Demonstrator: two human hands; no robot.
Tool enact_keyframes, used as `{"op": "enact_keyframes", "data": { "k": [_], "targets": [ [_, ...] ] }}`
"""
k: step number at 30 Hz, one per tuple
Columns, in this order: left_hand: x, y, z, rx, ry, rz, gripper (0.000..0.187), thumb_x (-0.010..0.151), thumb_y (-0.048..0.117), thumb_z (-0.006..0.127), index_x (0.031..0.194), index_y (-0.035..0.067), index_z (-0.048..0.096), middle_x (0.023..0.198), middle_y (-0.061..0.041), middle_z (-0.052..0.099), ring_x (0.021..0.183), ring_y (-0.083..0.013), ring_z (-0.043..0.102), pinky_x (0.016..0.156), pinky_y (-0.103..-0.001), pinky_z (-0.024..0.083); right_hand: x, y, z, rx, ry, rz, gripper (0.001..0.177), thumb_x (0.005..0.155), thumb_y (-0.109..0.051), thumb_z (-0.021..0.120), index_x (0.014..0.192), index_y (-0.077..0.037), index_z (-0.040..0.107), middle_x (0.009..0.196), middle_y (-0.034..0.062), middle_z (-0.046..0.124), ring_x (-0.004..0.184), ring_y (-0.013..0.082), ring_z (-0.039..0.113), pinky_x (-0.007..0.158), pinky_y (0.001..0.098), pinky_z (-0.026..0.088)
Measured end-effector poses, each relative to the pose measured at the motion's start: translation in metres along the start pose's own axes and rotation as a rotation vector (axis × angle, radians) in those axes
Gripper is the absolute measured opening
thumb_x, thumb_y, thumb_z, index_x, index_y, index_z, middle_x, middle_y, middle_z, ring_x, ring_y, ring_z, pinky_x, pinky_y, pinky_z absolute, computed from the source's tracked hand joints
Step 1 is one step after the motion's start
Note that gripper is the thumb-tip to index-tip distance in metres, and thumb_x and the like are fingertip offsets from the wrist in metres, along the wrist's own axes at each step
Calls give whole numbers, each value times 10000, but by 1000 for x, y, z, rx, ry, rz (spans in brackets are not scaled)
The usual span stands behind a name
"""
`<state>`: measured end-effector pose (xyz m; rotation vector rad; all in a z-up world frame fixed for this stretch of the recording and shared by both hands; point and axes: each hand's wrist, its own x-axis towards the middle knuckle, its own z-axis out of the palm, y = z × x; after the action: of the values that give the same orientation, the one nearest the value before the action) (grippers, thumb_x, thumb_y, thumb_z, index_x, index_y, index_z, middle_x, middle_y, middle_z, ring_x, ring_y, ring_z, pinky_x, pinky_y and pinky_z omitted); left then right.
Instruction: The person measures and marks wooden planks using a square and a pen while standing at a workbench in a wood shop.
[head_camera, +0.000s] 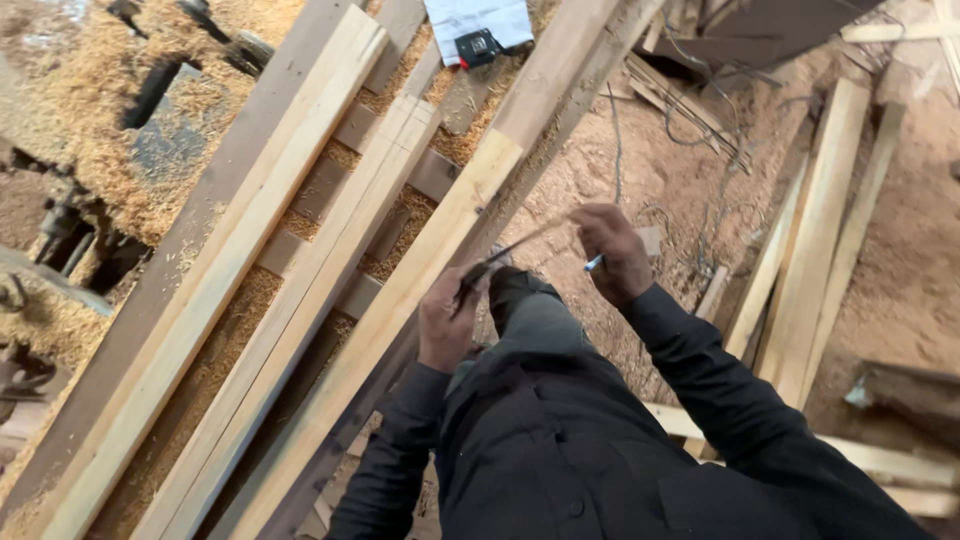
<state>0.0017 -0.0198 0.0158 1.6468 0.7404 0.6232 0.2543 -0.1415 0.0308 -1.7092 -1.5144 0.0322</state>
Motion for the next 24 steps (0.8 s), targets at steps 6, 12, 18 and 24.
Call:
{"op": "enact_keyframes", "data": {
  "k": [6,12,18,24],
  "targets": [
    [34,9,56,282,37,184,519,951,-6,604,1465,-19,536,1185,-201,592,1067,-319,606,897,-411,528,2,27,49,542,-337,670,452,1176,-342,523,907,15,589,638,78,501,637,168,487,584,340,416],
    [80,-21,84,522,-131,327,544,909,37,657,1439,-3,544,1266,-212,592,1162,-393,561,1008,-474,465,2,71,45,435,-187,485,320,955,-304,717,1003,3,641,731,6,620,644,51,540,543,245,473],
    [140,-64,56,726,-106,-160,570,915,410,789,1247,21,539,1180,-182,577,1152,-332,566,1040,-468,453,9,145,33,557,-99,971,258,984,-233,649,1136,-30,698,683,-29,524,559,56,463,478,252,393],
    [127,-135,29,1071,57,-61,921,680,422,892,1396,-7,504,1220,-181,528,1148,-376,501,978,-500,427,-5,209,33,706,-117,965,264,988,-230,654,1160,-30,666,652,-39,542,542,40,484,472,231,403]
  ]
}}
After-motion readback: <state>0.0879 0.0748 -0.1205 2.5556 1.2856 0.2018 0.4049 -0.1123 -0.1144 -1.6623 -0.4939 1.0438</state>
